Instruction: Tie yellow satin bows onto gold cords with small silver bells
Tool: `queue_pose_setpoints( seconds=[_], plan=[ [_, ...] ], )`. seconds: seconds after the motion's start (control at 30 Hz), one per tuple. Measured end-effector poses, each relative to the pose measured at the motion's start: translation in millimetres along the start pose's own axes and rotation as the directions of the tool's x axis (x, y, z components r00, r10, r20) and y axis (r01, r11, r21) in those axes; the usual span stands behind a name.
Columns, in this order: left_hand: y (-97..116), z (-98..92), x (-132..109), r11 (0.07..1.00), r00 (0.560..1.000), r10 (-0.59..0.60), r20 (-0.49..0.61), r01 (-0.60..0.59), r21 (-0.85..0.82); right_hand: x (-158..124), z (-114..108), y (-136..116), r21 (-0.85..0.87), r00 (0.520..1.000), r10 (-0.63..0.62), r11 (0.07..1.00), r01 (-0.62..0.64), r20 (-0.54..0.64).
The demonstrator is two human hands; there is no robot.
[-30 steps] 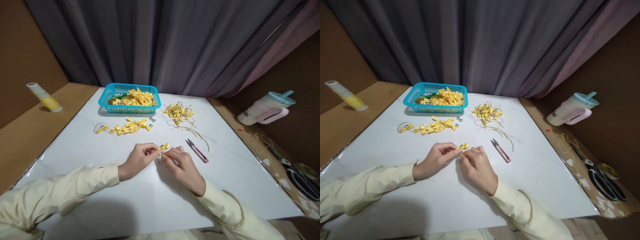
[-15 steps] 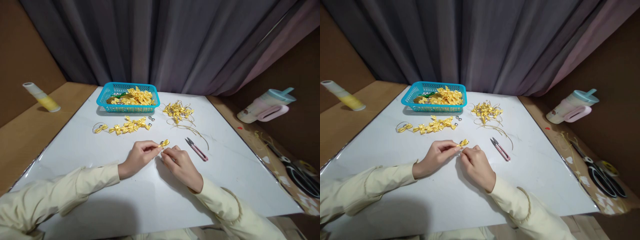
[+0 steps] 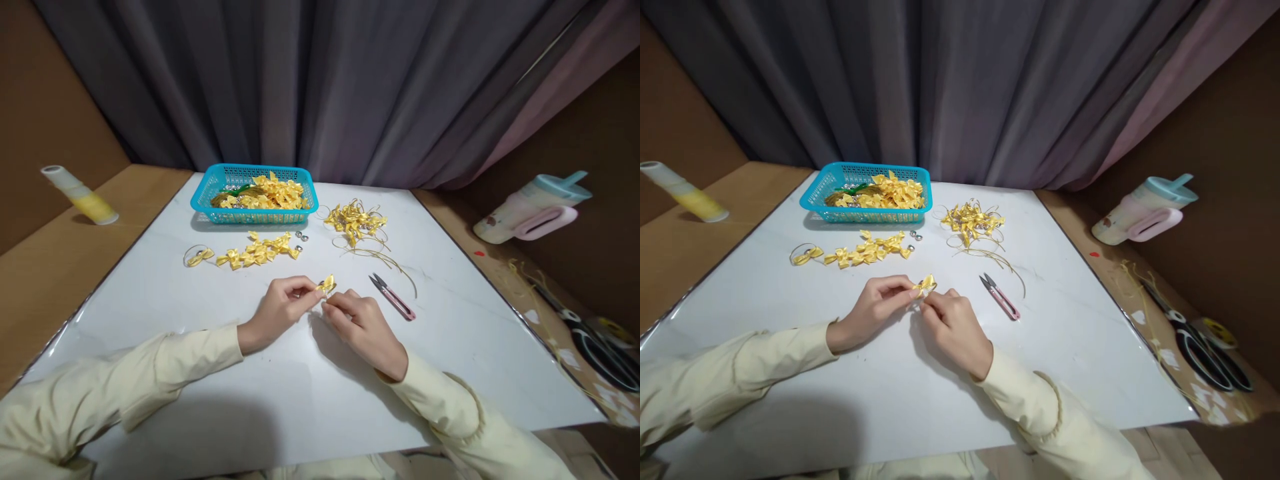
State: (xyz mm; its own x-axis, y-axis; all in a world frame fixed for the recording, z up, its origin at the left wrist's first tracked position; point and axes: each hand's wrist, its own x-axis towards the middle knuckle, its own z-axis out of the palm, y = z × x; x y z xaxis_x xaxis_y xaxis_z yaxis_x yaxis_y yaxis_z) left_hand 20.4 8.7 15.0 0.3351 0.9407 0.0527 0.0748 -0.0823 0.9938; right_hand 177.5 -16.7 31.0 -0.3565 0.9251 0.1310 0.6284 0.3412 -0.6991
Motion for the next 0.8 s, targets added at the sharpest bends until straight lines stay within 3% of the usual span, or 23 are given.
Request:
queue_pose_setpoints(
  seconds=[0.2,0.4,0.63,0.8],
  plan=[
    [5.6,-9.8,2.3,1.0,0.998,-0.011,0.054,0.01,0.016,1.1,-18.1,5.8,0.112,0.98,-0.092,0.987,0.112,-0.175],
    [6.2,-12.2,1.9,0.999,0.984,0.025,0.178,-0.028,0.019,4.3,-24.4,9.4,0.415,0.997,-0.028,0.91,-0.006,0.076],
    [2.9,-11.3,-1.8,0.999,0.96,-0.023,0.28,0.014,0.037,3.7,-18.2,9.8,0.391,0.999,-0.048,0.92,0.036,0.022],
    [3.0,-7.7,-4.9,0.988,0.971,0.025,0.238,-0.06,0.142,3.7,-17.7,10.0,0.435,0.999,-0.039,0.9,0.024,0.026]
  ],
)
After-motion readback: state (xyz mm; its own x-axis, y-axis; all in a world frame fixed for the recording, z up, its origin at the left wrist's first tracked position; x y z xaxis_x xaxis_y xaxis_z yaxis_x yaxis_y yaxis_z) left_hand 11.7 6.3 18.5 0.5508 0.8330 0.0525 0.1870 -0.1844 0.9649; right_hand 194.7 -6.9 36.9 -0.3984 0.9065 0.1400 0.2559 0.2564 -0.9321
